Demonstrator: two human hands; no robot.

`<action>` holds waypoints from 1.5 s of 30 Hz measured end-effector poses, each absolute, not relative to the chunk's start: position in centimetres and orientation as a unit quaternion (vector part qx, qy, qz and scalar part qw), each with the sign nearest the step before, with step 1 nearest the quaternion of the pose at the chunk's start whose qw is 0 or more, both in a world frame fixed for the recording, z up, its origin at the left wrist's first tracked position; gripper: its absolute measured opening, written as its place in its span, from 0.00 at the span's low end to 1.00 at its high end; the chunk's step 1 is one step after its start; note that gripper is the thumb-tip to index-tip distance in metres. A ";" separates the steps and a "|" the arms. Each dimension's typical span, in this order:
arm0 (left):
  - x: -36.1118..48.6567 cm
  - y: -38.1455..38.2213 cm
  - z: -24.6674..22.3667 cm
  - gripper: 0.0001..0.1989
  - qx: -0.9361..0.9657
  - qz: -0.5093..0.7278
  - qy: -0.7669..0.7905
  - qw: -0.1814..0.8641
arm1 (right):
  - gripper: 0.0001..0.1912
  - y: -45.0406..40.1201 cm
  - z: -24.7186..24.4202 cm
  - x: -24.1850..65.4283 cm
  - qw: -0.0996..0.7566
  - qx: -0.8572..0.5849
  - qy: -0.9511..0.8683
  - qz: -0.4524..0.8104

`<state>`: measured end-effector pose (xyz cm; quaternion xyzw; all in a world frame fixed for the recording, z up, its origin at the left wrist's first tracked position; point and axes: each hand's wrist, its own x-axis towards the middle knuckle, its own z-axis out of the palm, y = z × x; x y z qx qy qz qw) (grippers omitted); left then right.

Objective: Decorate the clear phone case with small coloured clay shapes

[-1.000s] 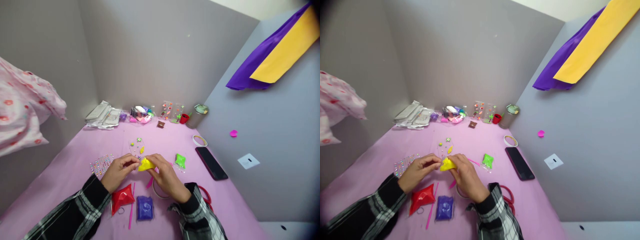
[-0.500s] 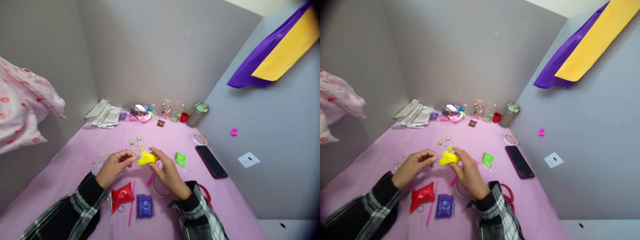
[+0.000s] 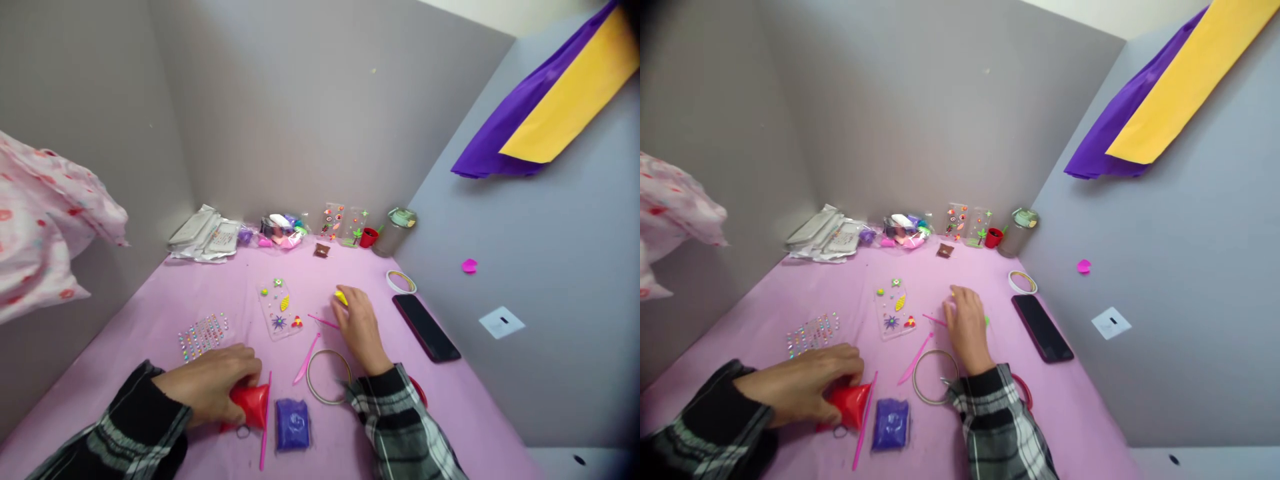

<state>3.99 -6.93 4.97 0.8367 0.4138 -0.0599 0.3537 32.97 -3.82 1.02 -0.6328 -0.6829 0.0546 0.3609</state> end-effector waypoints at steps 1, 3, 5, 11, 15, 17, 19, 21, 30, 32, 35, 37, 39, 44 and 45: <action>4.1 -7.0 5.2 0.12 0.836 -0.046 0.407 0.365 | 0.17 -4.6 1.4 31.7 0.389 -0.583 -0.704 0.118; 4.2 -6.9 5.3 0.10 0.830 -0.002 0.396 0.392 | 0.22 -6.3 2.0 29.1 0.381 -0.467 -0.736 0.308; 4.1 -6.7 5.2 0.09 0.818 0.074 0.385 0.421 | 0.35 -7.7 2.3 26.9 0.344 -0.387 -0.725 0.453; 4.1 -6.0 4.6 0.19 0.699 0.307 0.417 0.494 | 0.22 -8.2 2.4 25.6 0.411 -0.393 -0.627 0.533; 4.2 -6.1 5.4 0.12 0.693 0.299 0.429 0.497 | 0.16 -8.2 2.7 26.4 0.427 -0.390 -0.630 0.519; 4.1 -6.3 5.7 0.14 0.709 0.293 0.426 0.480 | 0.15 -8.3 2.9 26.4 0.422 -0.397 -0.649 0.493; 4.0 -6.4 5.8 0.15 0.718 0.297 0.424 0.464 | 0.16 -8.4 3.1 26.4 0.419 -0.400 -0.662 0.476; 3.9 -6.4 5.7 0.15 0.720 0.297 0.423 0.462 | 0.16 -8.5 3.3 26.3 0.411 -0.400 -0.674 0.466; 2.5 -6.2 5.5 0.10 0.657 0.219 0.438 0.573 | 0.16 -8.9 3.3 25.9 0.381 -0.390 -0.732 0.409; 2.6 -6.3 5.6 0.10 0.640 0.219 0.447 0.585 | 0.17 -9.1 3.2 25.7 0.414 -0.401 -0.734 0.360; 3.5 -6.6 5.6 0.11 0.619 0.240 0.451 0.597 | 0.05 -9.6 3.4 25.3 0.458 -0.429 -0.724 0.286; 4.4 -6.9 5.4 0.12 0.614 0.261 0.444 0.599 | 0.08 -9.9 3.7 25.1 0.455 -0.437 -0.713 0.307; 5.2 -7.3 5.1 0.13 0.618 0.283 0.438 0.588 | 0.13 -10.1 3.8 24.8 0.439 -0.442 -0.690 0.369; 6.3 -8.0 4.2 0.12 0.652 0.326 0.446 0.520 | 0.09 -9.8 3.5 24.7 0.422 -0.457 -0.628 0.467; 6.4 -8.0 4.0 0.12 0.661 0.330 0.446 0.505 | 0.08 -9.6 3.5 24.9 0.417 -0.455 -0.622 0.481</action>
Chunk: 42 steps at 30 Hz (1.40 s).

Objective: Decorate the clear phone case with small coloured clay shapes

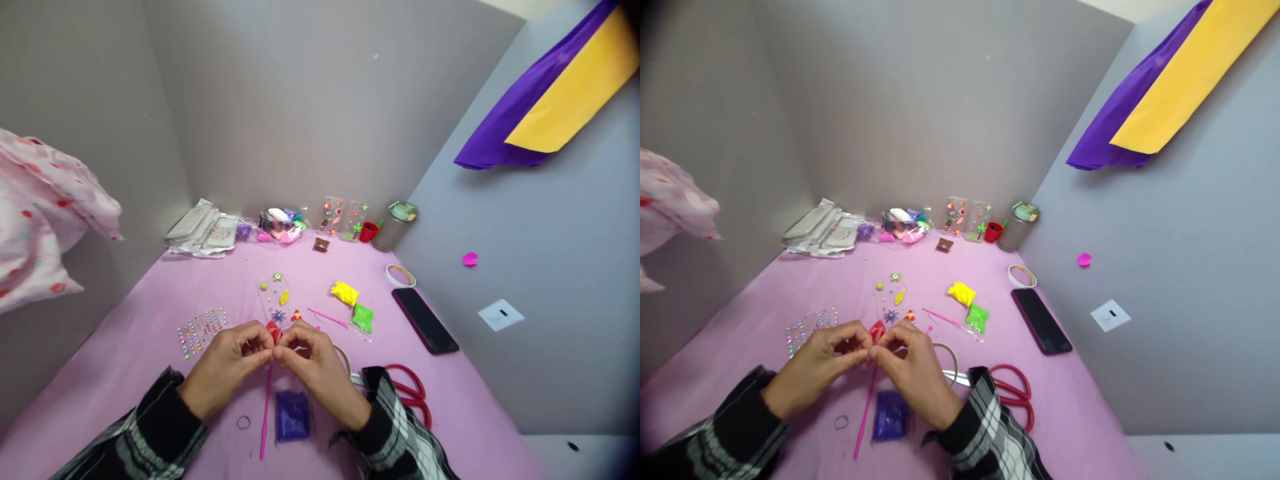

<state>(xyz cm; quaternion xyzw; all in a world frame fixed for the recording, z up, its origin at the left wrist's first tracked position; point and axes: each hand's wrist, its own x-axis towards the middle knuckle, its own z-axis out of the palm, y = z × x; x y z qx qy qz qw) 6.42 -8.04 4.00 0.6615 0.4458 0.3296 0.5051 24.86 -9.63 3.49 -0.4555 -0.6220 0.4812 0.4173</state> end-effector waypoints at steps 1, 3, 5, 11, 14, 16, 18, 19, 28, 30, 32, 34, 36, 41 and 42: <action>6.5 -8.1 3.9 0.11 0.672 0.332 0.446 0.490 | 0.08 -9.5 3.5 25.0 0.412 -0.451 -0.617 0.496; 6.5 -8.1 3.6 0.10 0.692 0.331 0.445 0.462 | 0.07 -9.3 3.6 25.3 0.400 -0.441 -0.609 0.524; 6.6 -8.0 3.3 0.09 0.706 0.330 0.444 0.442 | 0.07 -9.2 3.7 25.4 0.394 -0.437 -0.599 0.544; 6.7 -8.2 2.9 0.09 0.746 0.333 0.430 0.385 | 0.05 -9.2 3.5 25.3 0.386 -0.459 -0.600 0.530; 6.6 -8.3 2.9 0.09 0.741 0.336 0.428 0.394 | 0.06 -9.1 3.5 25.4 0.385 -0.442 -0.596 0.550; 6.5 -8.2 2.9 0.09 0.733 0.333 0.428 0.411 | 0.06 -9.1 3.5 25.4 0.388 -0.430 -0.597 0.555; 6.4 -8.2 3.0 0.09 0.726 0.328 0.430 0.425 | 0.07 -9.0 3.6 25.5 0.390 -0.429 -0.606 0.545; 6.4 -8.2 3.0 0.09 0.723 0.325 0.432 0.430 | 0.07 -9.1 3.6 25.4 0.390 -0.431 -0.611 0.537; 6.7 -8.5 3.6 0.10 0.736 0.311 0.416 0.434 | 0.08 -9.4 3.8 25.1 0.413 -0.464 -0.637 0.457; 6.8 -8.7 3.5 0.11 0.748 0.305 0.410 0.423 | 0.08 -9.4 3.7 25.1 0.415 -0.466 -0.639 0.450; 6.8 -8.8 3.3 0.12 0.755 0.297 0.408 0.419 | 0.08 -9.4 3.6 25.1 0.415 -0.466 -0.638 0.451; 6.8 -8.9 3.2 0.12 0.757 0.294 0.406 0.420 | 0.08 -9.4 3.6 25.1 0.413 -0.465 -0.635 0.458; 6.7 -8.8 3.2 0.11 0.758 0.294 0.404 0.419 | 0.08 -9.4 3.6 25.2 0.411 -0.463 -0.636 0.461; 6.8 -8.8 2.7 0.10 0.769 0.312 0.401 0.389 | 0.08 -9.5 3.9 25.2 0.404 -0.456 -0.644 0.462; 6.9 -8.8 2.5 0.10 0.771 0.319 0.400 0.378 | 0.08 -9.5 3.9 25.1 0.400 -0.460 -0.652 0.451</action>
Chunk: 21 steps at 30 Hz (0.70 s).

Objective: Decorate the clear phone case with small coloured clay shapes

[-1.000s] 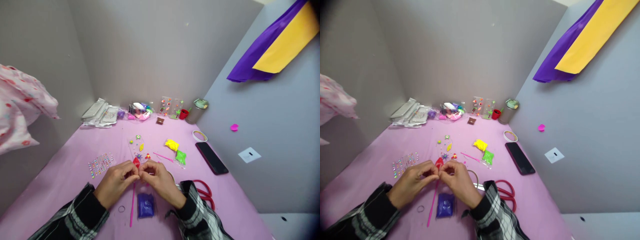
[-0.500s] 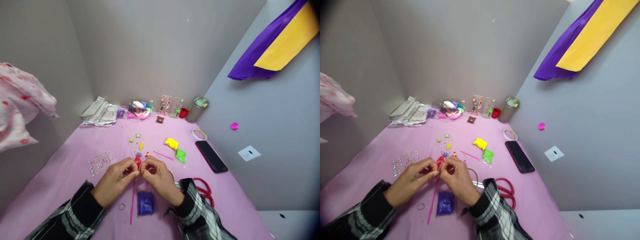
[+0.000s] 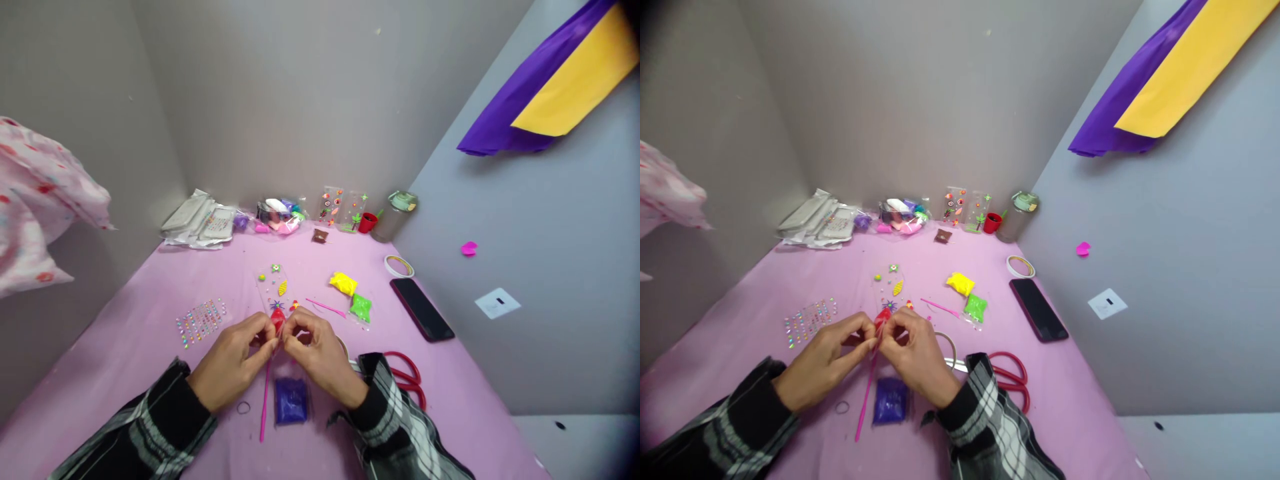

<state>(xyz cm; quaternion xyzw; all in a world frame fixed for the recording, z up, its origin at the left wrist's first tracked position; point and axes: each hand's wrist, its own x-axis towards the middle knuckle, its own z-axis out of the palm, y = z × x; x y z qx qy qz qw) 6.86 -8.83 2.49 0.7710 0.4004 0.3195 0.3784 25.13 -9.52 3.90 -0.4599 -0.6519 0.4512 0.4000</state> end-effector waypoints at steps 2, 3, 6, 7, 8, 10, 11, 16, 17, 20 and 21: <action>6.9 -8.9 2.0 0.09 0.777 0.329 0.399 0.359 | 0.08 -9.6 3.9 25.1 0.381 -0.476 -0.677 0.411; 7.0 -9.0 1.8 0.08 0.781 0.331 0.397 0.351 | 0.08 -9.7 3.9 25.1 0.365 -0.486 -0.692 0.389; 6.9 -9.0 1.5 0.07 0.793 0.335 0.393 0.323 | 0.08 -9.8 3.7 25.1 0.314 -0.508 -0.723 0.346; 6.9 -9.0 1.4 0.07 0.796 0.336 0.391 0.316 | 0.08 -9.8 3.7 25.1 0.306 -0.509 -0.727 0.346; 6.9 -9.0 1.5 0.07 0.801 0.338 0.388 0.307 | 0.08 -9.8 3.8 25.1 0.301 -0.507 -0.726 0.354; 6.8 -8.8 1.5 0.07 0.815 0.340 0.376 0.282 | 0.09 -9.8 3.9 25.1 0.304 -0.496 -0.719 0.381; 6.8 -8.8 1.6 0.07 0.822 0.342 0.369 0.268 | 0.09 -9.8 4.0 25.1 0.307 -0.490 -0.714 0.394; 6.8 -8.7 1.5 0.07 0.833 0.347 0.356 0.243 | 0.08 -9.8 3.9 25.1 0.328 -0.500 -0.693 0.402; 6.8 -8.7 1.5 0.07 0.832 0.346 0.357 0.245 | 0.08 -9.9 3.8 25.0 0.326 -0.505 -0.693 0.398; 6.8 -8.7 1.4 0.07 0.830 0.346 0.358 0.252 | 0.08 -9.9 3.4 25.0 0.315 -0.511 -0.701 0.386; 6.9 -8.7 1.4 0.07 0.828 0.345 0.359 0.256 | 0.09 -9.9 3.3 24.9 0.315 -0.510 -0.703 0.383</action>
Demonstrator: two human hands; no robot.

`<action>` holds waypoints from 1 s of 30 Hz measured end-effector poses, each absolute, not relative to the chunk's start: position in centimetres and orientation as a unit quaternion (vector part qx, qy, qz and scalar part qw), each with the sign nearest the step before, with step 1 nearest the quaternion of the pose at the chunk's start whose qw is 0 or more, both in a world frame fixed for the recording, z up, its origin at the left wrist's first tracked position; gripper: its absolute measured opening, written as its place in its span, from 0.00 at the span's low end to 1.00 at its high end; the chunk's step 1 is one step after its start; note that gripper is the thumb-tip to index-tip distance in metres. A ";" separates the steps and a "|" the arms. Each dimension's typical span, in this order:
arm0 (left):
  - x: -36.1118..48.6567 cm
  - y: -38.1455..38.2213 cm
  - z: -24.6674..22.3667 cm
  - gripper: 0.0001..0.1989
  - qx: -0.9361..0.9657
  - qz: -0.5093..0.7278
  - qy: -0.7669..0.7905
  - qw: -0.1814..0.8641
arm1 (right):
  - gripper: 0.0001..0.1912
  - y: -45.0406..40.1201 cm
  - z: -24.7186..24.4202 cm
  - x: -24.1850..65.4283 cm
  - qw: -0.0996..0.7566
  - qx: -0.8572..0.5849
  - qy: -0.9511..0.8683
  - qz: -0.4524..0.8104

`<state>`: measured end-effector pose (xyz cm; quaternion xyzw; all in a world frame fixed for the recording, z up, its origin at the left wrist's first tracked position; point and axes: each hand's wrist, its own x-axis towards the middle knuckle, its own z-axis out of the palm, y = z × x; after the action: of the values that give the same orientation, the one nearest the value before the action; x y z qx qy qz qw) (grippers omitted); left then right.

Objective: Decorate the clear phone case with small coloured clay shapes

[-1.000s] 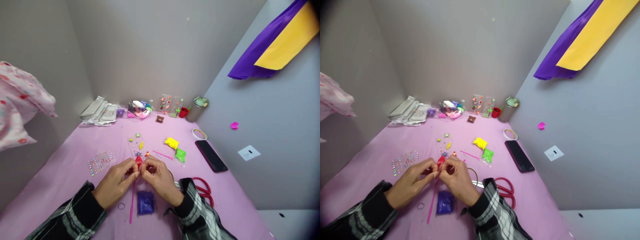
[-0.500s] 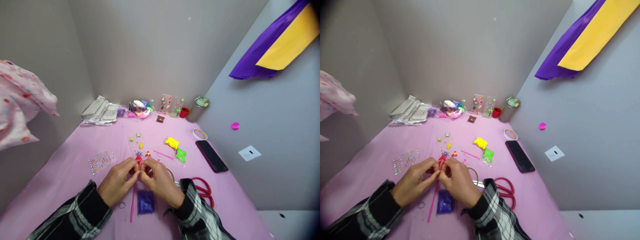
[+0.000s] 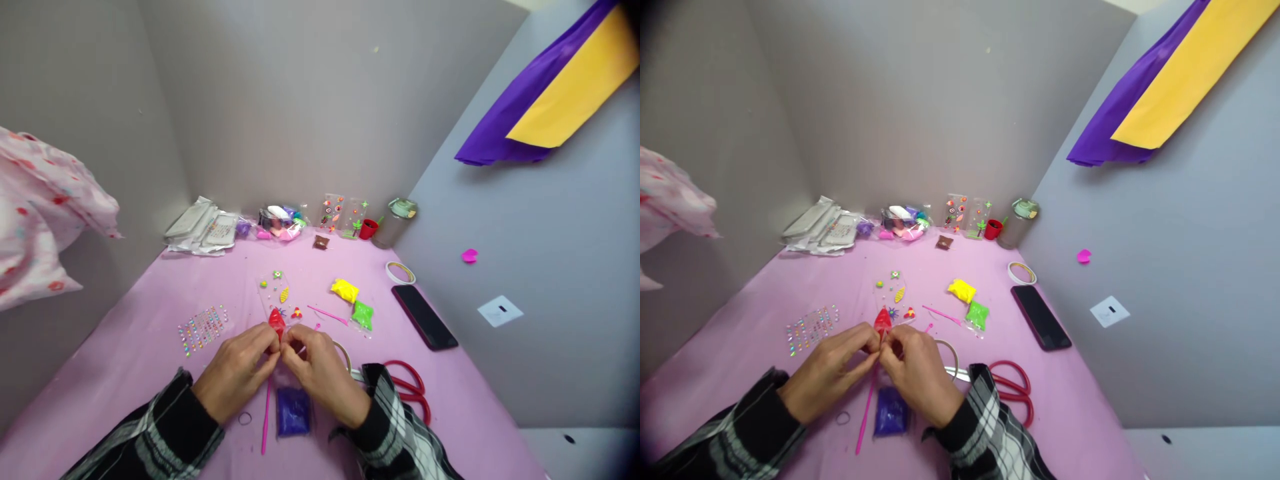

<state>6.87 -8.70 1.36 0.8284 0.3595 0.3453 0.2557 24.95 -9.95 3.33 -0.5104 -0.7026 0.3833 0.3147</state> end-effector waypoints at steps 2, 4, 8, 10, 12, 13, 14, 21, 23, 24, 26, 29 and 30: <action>6.9 -8.7 1.5 0.07 0.825 0.344 0.361 0.265 | 0.09 -9.9 3.2 24.9 0.324 -0.508 -0.700 0.383; 7.0 -8.7 1.8 0.07 0.815 0.344 0.366 0.288 | 0.10 -9.9 3.2 24.8 0.340 -0.500 -0.691 0.397; 7.0 -9.1 2.4 0.07 0.764 0.355 0.390 0.371 | 0.09 -10.0 3.6 24.6 0.375 -0.475 -0.662 0.441; 7.1 -9.3 2.7 0.08 0.745 0.361 0.398 0.395 | 0.09 -10.1 3.8 24.5 0.384 -0.469 -0.652 0.455; 7.2 -9.4 3.0 0.09 0.733 0.362 0.398 0.416 | 0.09 -10.2 4.0 24.5 0.387 -0.461 -0.641 0.476; 7.2 -9.4 3.1 0.09 0.728 0.363 0.394 0.428 | 0.09 -10.2 4.2 24.5 0.389 -0.455 -0.634 0.490; 7.2 -9.4 3.3 0.09 0.723 0.363 0.390 0.440 | 0.09 -10.2 4.3 24.6 0.391 -0.447 -0.626 0.505; 6.9 -9.1 4.4 0.08 0.700 0.380 0.384 0.467 | 0.08 -10.1 5.6 25.0 0.401 -0.412 -0.613 0.542; 6.9 -9.1 4.3 0.08 0.700 0.395 0.389 0.450 | 0.08 -10.2 5.7 25.0 0.404 -0.427 -0.631 0.506; 7.0 -9.0 4.2 0.08 0.700 0.406 0.396 0.434 | 0.08 -10.3 5.7 25.1 0.404 -0.440 -0.641 0.482; 7.0 -8.8 3.9 0.08 0.702 0.428 0.412 0.394 | 0.10 -10.4 5.6 25.1 0.394 -0.460 -0.673 0.424; 6.9 -8.6 3.3 0.09 0.702 0.449 0.419 0.361 | 0.12 -10.4 5.2 25.1 0.390 -0.459 -0.733 0.317; 6.8 -8.5 3.1 0.09 0.700 0.453 0.417 0.361 | 0.12 -10.3 5.0 25.2 0.401 -0.450 -0.747 0.280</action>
<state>6.79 -8.46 3.15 0.7005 0.4168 0.4532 0.3608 25.21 -10.30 5.02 -0.4500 -0.7475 0.2796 0.4008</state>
